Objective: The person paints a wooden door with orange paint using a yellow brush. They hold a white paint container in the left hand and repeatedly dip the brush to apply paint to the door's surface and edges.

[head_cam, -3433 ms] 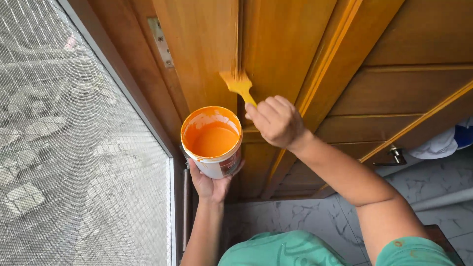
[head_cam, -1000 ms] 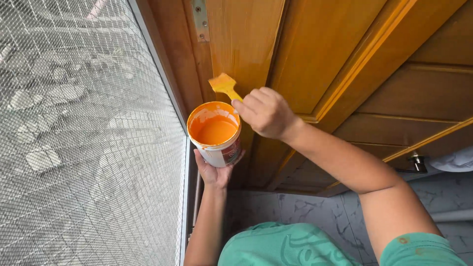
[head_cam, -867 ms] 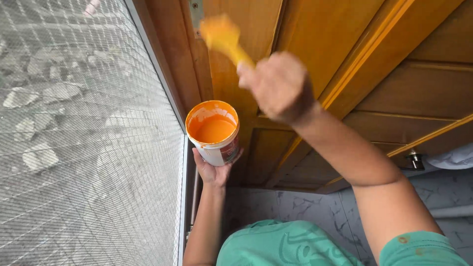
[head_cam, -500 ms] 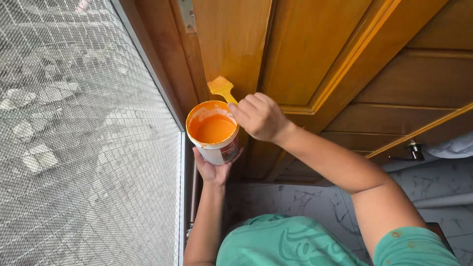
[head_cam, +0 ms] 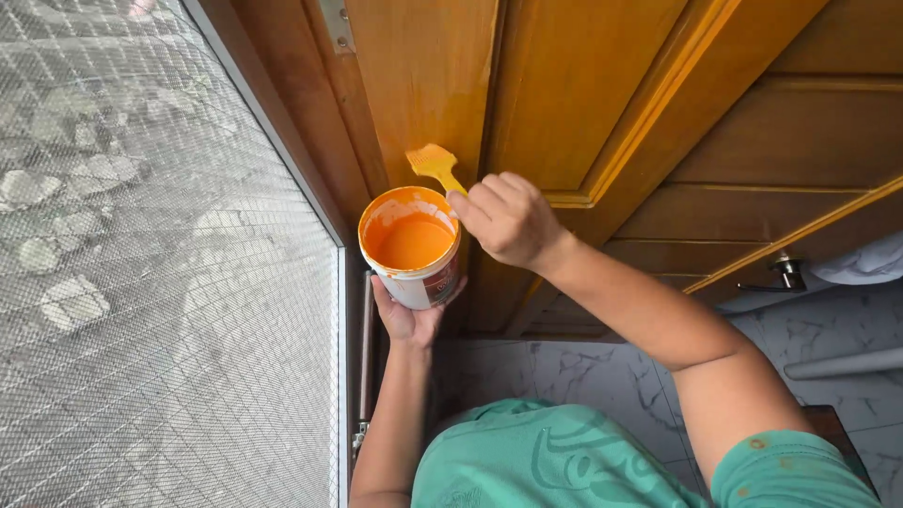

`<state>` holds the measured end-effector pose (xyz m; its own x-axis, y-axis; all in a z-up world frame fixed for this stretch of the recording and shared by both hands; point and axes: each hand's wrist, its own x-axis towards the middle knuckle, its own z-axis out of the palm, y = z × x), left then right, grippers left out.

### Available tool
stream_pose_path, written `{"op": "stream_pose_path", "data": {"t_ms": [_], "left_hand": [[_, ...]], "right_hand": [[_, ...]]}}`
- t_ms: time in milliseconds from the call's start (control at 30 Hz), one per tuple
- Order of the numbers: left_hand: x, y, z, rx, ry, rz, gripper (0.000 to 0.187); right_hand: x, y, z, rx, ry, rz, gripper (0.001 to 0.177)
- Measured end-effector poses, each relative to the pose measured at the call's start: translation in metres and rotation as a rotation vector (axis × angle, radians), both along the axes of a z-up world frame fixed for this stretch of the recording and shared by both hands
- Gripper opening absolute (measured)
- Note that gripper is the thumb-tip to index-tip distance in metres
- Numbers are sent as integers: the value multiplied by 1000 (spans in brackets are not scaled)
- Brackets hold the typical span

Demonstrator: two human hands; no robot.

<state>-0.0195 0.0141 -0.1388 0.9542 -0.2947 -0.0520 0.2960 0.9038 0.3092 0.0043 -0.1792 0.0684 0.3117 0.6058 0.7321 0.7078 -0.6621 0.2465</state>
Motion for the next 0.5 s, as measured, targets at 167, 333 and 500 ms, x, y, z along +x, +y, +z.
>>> {"op": "stream_pose_path", "data": {"t_ms": [167, 333, 500], "left_hand": [[4, -6, -1, -27, -4, -9, 94], [3, -9, 1, -28, -13, -29, 94], [3, -9, 1, -21, -30, -45, 94]], "right_hand": [[5, -26, 49, 114, -211, -22, 22], [7, -22, 21, 33, -145, -73, 20], [-8, -21, 0, 89, 54, 18, 22]]}}
